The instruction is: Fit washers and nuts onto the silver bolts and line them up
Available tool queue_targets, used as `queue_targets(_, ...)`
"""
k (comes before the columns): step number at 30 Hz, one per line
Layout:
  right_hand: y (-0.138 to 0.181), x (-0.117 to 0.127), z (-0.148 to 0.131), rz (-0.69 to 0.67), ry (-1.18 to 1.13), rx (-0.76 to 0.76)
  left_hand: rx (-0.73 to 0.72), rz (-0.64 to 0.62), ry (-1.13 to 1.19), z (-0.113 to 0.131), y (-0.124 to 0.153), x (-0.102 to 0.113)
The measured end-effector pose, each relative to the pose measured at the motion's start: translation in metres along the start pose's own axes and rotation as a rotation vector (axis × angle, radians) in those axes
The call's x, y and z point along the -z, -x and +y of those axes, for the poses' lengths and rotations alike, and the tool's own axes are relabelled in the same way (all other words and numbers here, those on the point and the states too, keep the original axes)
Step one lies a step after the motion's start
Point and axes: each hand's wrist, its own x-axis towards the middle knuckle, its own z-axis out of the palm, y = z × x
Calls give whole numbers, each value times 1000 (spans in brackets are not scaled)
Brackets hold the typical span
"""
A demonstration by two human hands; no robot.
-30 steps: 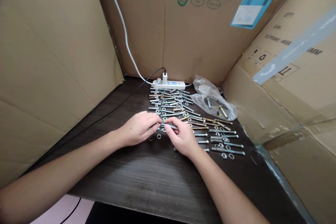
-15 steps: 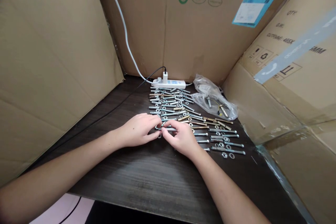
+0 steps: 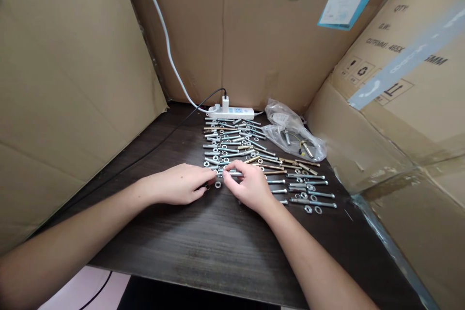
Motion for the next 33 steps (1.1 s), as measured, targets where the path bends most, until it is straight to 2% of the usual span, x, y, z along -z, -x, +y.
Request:
queue_targets(5, -1, -1, 2, -8, 1, -4, 19, -24, 6, 0, -1, 2)
queue_targets(7, 0, -2, 3, -10, 5, -1, 11, 2, 10, 0, -3, 3)
queue_targets(12, 1, -1, 2, 11, -20, 23, 91, 252, 8, 3, -9, 2)
queue_targets(15, 2, -2, -1, 34, -49, 44, 138, 316, 34, 7, -10, 2)
queue_targets(23, 2, -2, 0, 69, -76, 43, 66, 327, 200, 11, -9, 1)
queue_targets(33, 1, -2, -1, 56, -98, 19, 52, 302, 205, 13, -8, 3)
